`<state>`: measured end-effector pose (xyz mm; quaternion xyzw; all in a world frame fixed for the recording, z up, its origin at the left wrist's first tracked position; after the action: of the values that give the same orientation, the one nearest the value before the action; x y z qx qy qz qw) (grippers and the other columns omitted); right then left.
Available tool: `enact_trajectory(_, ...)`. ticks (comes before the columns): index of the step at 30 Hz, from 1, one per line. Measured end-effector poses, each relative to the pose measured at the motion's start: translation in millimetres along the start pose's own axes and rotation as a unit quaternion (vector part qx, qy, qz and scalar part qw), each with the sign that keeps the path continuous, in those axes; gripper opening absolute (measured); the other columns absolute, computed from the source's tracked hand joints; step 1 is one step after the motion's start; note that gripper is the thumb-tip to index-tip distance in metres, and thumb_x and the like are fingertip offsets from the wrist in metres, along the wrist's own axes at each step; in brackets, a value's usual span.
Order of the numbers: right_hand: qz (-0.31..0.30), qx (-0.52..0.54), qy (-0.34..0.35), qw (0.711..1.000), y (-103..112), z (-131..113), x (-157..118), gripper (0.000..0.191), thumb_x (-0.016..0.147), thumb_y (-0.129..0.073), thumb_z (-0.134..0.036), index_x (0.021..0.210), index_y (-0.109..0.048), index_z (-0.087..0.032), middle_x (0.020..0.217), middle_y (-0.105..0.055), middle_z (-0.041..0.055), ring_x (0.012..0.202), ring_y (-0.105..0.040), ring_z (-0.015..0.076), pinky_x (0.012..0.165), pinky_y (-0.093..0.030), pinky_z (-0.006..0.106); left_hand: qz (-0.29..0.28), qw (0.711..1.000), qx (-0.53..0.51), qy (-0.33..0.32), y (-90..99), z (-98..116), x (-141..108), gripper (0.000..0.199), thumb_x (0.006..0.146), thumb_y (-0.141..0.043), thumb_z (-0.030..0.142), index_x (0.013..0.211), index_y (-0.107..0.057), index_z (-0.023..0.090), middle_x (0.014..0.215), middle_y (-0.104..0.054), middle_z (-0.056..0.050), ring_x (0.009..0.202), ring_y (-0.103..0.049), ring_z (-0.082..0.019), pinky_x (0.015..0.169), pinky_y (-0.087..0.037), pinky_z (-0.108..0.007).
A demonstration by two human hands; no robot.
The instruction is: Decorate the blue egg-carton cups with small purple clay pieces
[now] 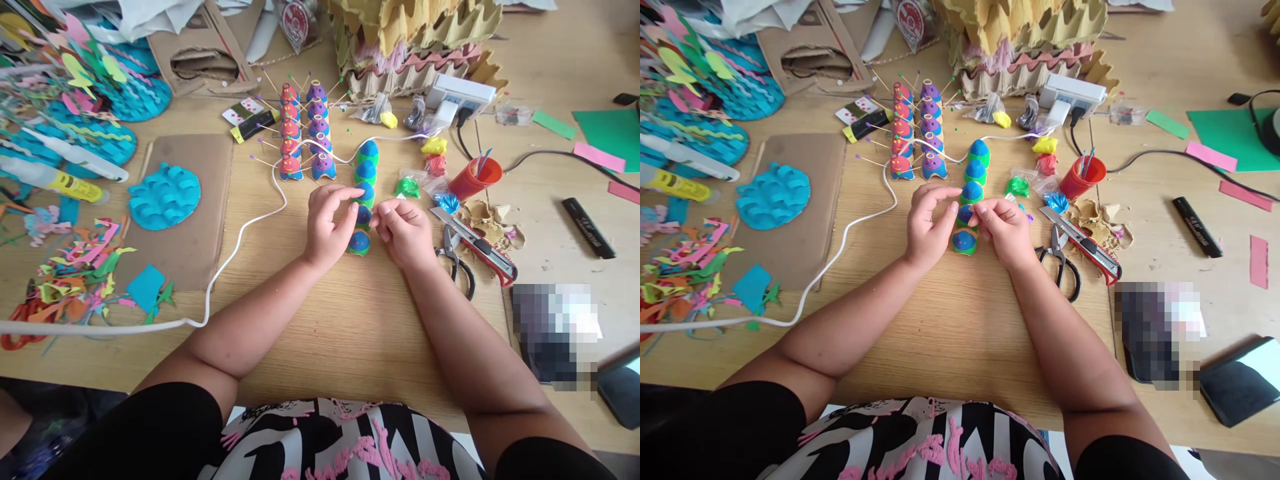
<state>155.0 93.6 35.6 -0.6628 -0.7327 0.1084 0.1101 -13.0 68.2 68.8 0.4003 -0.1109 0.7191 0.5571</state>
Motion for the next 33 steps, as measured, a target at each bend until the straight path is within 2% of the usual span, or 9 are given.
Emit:
enact_trajectory(5, 0.023, -0.031, -0.024, 0.999, 6, 6, -1, 0.068, 0.074, -0.091, -0.084, 0.061, -0.065, -0.022, 0.046, -0.057, -0.004, 0.036, -0.038, 0.0063, 0.038, -0.025, 0.025, 0.002, 1.0, 0.001, -0.005, 0.1, 1, 0, 0.025, 0.117, -0.059, 0.043, 0.125, -0.078, 0.027, 0.119, -0.08, -0.006, 0.118, -0.073, -0.022, 0.113, -0.055, -0.039)
enact_trajectory(11, 0.006, -0.01, 0.001, 1.0, 0, -3, 0, 0.06, 0.069, -0.099, -0.076, 0.075, -0.071, -0.023, 0.064, -0.071, -0.0036, 0.047, -0.046, 0.006, 0.046, -0.036, 0.023, 0.003, 1.0, -0.002, -0.009, 0.0, 2, 0, 0.022, 0.116, -0.061, 0.039, 0.124, -0.078, 0.027, 0.118, -0.08, -0.005, 0.118, -0.073, -0.021, 0.113, -0.055, -0.038)
enact_trajectory(17, 0.022, -0.058, -0.026, 0.998, 4, 3, -2, 0.071, 0.076, -0.087, -0.087, 0.06, -0.062, -0.023, 0.046, -0.051, -0.0058, 0.038, -0.034, 0.0061, 0.039, -0.023, 0.025, -0.019, 1.0, 0.001, -0.011, -1.7, 6, 1, 0.024, 0.117, -0.059, 0.04, 0.122, -0.078, 0.026, 0.117, -0.08, -0.005, 0.118, -0.074, -0.021, 0.114, -0.054, -0.039)
enact_trajectory(24, 0.005, -0.033, 0.012, 0.999, -1, -3, 0, 0.063, 0.075, -0.093, -0.081, 0.076, -0.069, -0.023, 0.063, -0.066, -0.0043, 0.049, -0.047, 0.0064, 0.047, -0.036, 0.023, -0.044, 0.999, 0.015, -0.006, -3.1, 10, 2, 0.029, 0.118, -0.057, 0.044, 0.122, -0.079, 0.026, 0.118, -0.08, -0.006, 0.119, -0.074, -0.022, 0.115, -0.055, -0.039)
enact_trajectory(28, 0.021, -0.064, -0.008, 0.998, 3, 0, -1, 0.068, 0.082, -0.083, -0.087, 0.067, -0.064, -0.024, 0.052, -0.055, -0.0045, 0.044, -0.04, 0.0076, 0.042, -0.029, 0.025, -0.059, 0.998, 0.016, -0.006, -5.0, 12, 3, 0.031, 0.118, -0.056, 0.046, 0.122, -0.08, 0.026, 0.118, -0.08, -0.006, 0.12, -0.073, -0.022, 0.116, -0.055, -0.041)
enact_trajectory(33, 0.025, -0.093, -0.005, 0.995, 2, -3, -5, 0.072, 0.081, -0.078, -0.092, 0.063, -0.061, -0.024, 0.049, -0.051, -0.0042, 0.042, -0.036, 0.0077, 0.041, -0.025, 0.027, -0.097, 0.994, 0.049, -0.011, -10.8, 13, 3, 0.041, 0.117, -0.052, 0.055, 0.121, -0.082, 0.027, 0.118, -0.079, -0.008, 0.121, -0.071, -0.024, 0.116, -0.055, -0.043)
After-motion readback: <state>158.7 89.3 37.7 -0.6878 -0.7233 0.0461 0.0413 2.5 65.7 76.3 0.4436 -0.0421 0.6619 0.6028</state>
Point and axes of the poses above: each hand's wrist, its own x-axis towards the middle knuckle, its own y-axis out of the back of the hand, z = x × y, the point moved 9 cm from there along x, towards the middle knuckle
